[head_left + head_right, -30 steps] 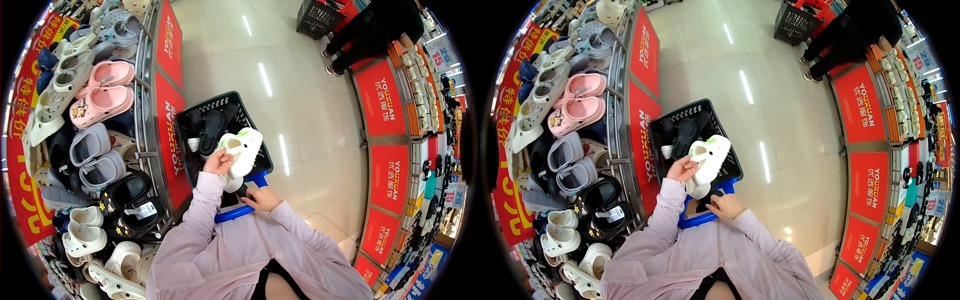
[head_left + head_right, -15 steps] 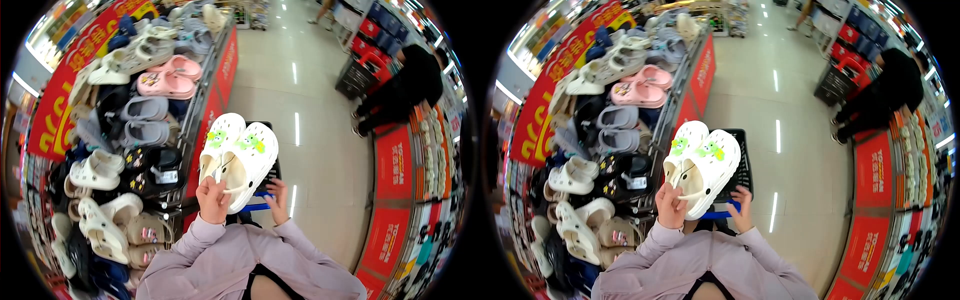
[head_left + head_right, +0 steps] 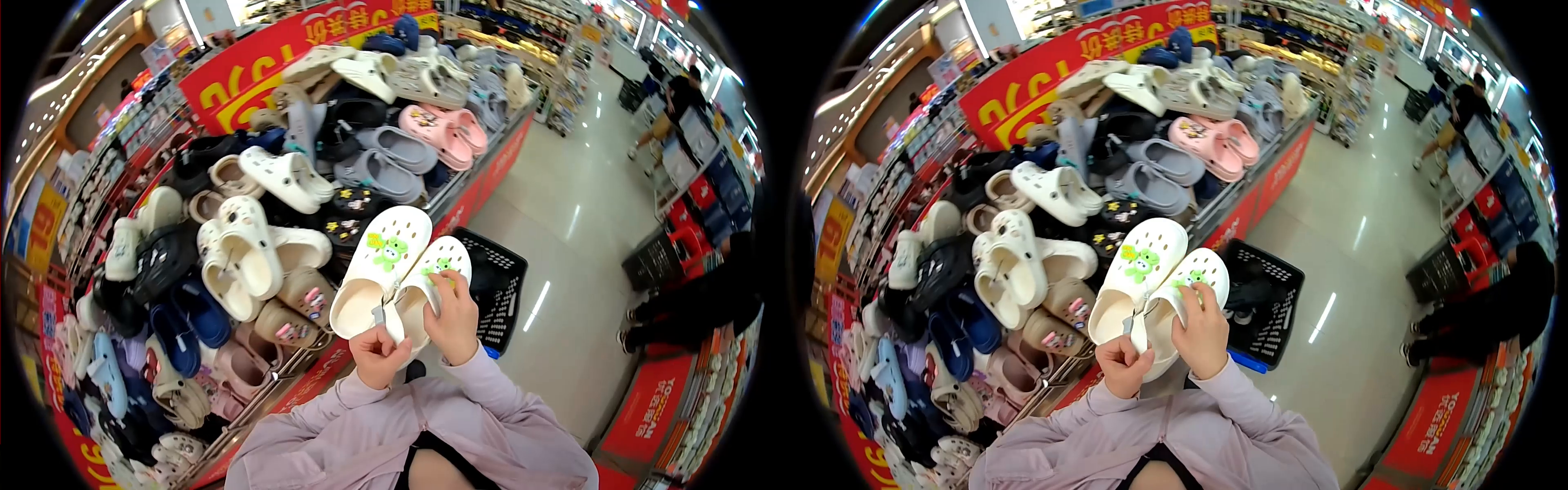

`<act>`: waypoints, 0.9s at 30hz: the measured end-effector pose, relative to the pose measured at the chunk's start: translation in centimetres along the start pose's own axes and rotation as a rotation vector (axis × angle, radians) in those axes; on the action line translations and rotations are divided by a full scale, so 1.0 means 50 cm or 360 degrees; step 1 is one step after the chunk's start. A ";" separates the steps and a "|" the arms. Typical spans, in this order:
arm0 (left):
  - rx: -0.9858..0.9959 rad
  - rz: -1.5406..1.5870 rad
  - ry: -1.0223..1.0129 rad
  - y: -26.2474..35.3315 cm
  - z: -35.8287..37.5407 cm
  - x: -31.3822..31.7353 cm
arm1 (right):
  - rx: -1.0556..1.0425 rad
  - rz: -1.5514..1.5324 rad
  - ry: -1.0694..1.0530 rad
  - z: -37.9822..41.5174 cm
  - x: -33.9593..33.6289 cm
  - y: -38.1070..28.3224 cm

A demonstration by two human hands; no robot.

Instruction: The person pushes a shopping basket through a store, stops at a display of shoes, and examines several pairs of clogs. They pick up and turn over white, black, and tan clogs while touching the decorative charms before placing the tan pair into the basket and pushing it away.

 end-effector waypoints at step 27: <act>0.0244 -0.0412 0.0322 0.317 0.587 -0.691 | -0.2239 -0.0678 0.0008 0.387 0.367 -0.730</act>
Point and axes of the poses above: each hand's wrist, its own z-axis away from the middle knuckle, its own x-axis out of the palm, y = z × x, the point moved 5 cm from there along -z, towards the middle knuckle, and after that the axes turned 8 degrees about -y, right-handed, at the moved point
